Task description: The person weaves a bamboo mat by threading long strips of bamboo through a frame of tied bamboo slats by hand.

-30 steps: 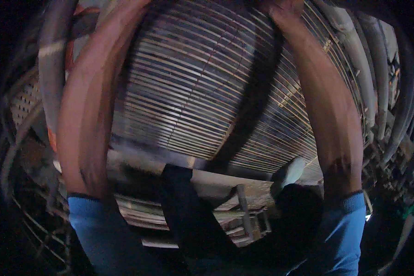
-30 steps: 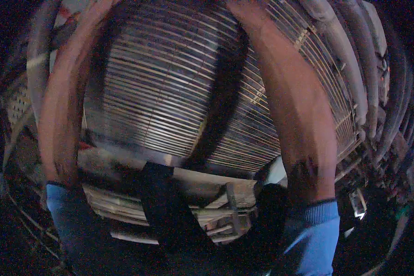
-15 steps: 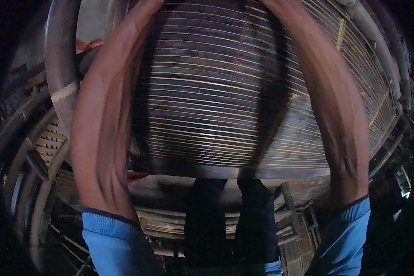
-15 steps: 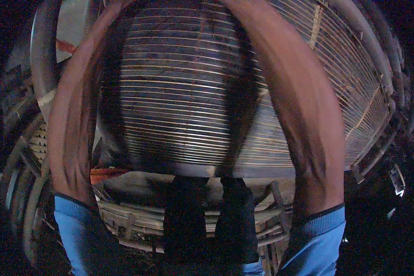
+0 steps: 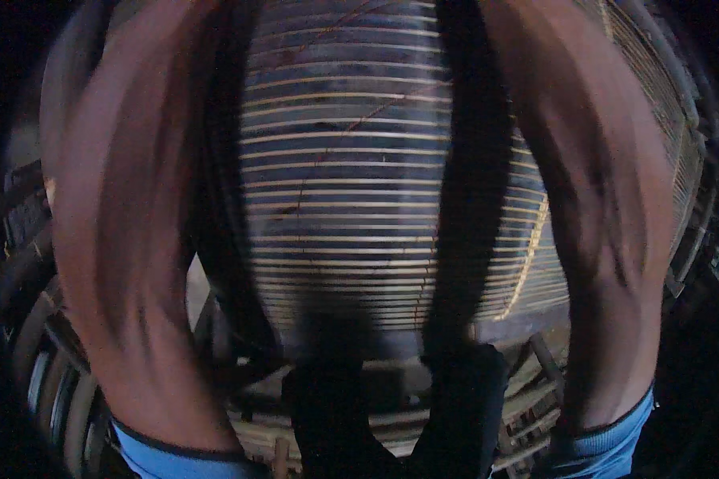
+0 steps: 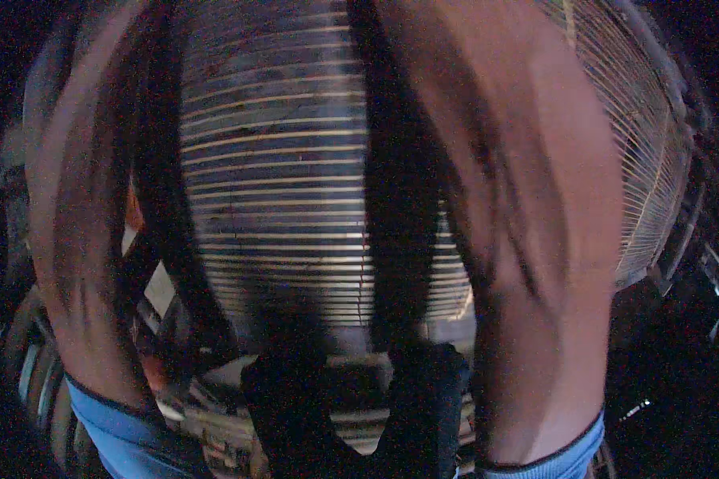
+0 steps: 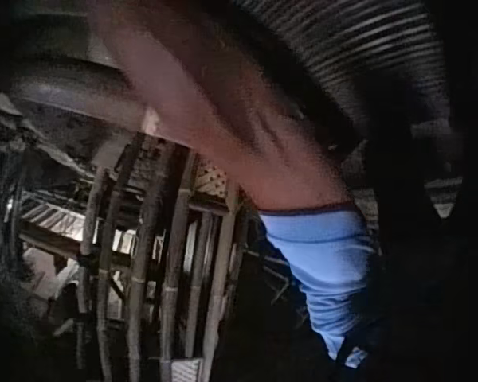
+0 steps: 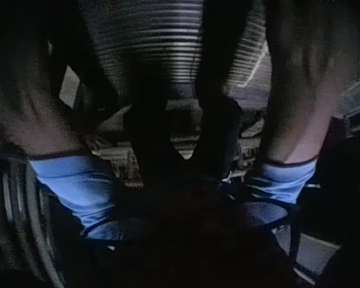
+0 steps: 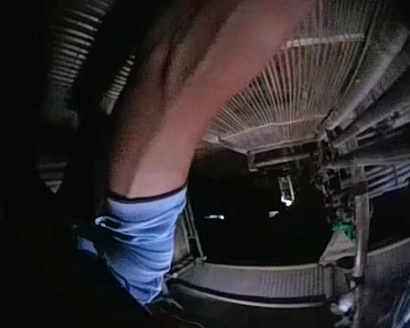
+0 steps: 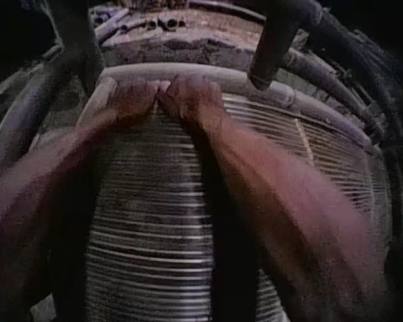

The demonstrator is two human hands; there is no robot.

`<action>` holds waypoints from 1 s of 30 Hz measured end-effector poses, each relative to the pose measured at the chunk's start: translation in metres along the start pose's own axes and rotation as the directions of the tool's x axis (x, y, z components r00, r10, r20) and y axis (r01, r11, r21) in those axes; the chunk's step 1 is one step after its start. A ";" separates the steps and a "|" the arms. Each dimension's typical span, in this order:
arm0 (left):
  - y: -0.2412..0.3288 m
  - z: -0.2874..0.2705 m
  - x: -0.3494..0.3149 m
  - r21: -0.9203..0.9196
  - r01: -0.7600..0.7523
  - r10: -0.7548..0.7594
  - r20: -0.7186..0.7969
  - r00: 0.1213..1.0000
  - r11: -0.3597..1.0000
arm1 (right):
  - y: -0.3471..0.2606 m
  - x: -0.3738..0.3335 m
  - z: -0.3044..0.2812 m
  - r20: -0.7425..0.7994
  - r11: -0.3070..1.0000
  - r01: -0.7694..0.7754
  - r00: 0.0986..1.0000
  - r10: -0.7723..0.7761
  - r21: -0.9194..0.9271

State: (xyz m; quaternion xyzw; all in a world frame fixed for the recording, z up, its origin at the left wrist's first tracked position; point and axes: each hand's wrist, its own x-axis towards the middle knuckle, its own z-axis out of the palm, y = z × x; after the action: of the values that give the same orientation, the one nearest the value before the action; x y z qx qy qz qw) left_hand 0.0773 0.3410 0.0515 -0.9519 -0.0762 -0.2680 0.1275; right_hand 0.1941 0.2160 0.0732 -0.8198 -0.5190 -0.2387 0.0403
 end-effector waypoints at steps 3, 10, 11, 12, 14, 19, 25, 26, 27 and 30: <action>-0.002 -0.001 0.007 -0.032 -0.001 0.002 0.021 1.000 0.999 | 0.016 0.015 -0.004 0.062 0.998 0.033 0.998 -0.030 -0.054; -0.023 -0.003 0.027 -0.045 0.008 -0.006 0.036 0.999 0.999 | 0.019 0.043 -0.007 0.067 1.000 0.003 0.998 -0.002 -0.008; -0.024 -0.001 0.033 -0.053 0.009 -0.008 0.034 0.999 0.999 | 0.019 0.046 -0.006 0.071 1.000 -0.007 0.997 0.008 -0.002; -0.025 0.001 0.035 -0.061 0.003 -0.001 0.040 0.999 0.998 | 0.018 0.048 -0.005 0.077 1.000 -0.016 0.997 0.016 0.003; -0.030 0.003 0.037 -0.079 0.005 0.000 0.056 0.998 0.997 | 0.017 0.051 -0.002 0.097 1.000 -0.025 0.995 0.023 0.015; -0.044 0.004 0.048 -0.124 0.010 0.001 0.085 0.996 0.992 | 0.016 0.067 -0.002 0.128 0.999 -0.029 0.991 0.025 0.036; -0.061 -0.011 0.021 -0.205 -0.003 0.027 0.116 0.993 0.979 | -0.020 0.054 -0.016 0.176 0.996 -0.089 0.981 0.083 0.024; -0.065 -0.015 0.023 -0.208 -0.003 0.027 0.113 0.993 0.978 | -0.021 0.058 -0.022 0.166 0.995 -0.094 0.982 0.089 0.018; -0.065 -0.018 0.025 -0.210 -0.008 0.032 0.109 0.994 0.978 | -0.019 0.059 -0.027 0.161 0.995 -0.099 0.982 0.095 0.013; -0.011 -0.010 -0.017 -0.207 0.023 -0.002 0.101 0.995 0.978 | -0.023 0.004 -0.018 0.141 0.997 -0.071 0.988 0.067 0.021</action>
State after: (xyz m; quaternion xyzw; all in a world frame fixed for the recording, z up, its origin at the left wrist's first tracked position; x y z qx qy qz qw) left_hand 0.0555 0.3474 0.0526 -0.9717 -0.0599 -0.2274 0.0216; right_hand 0.1694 0.2244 0.0866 -0.8514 -0.4950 -0.1720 0.0227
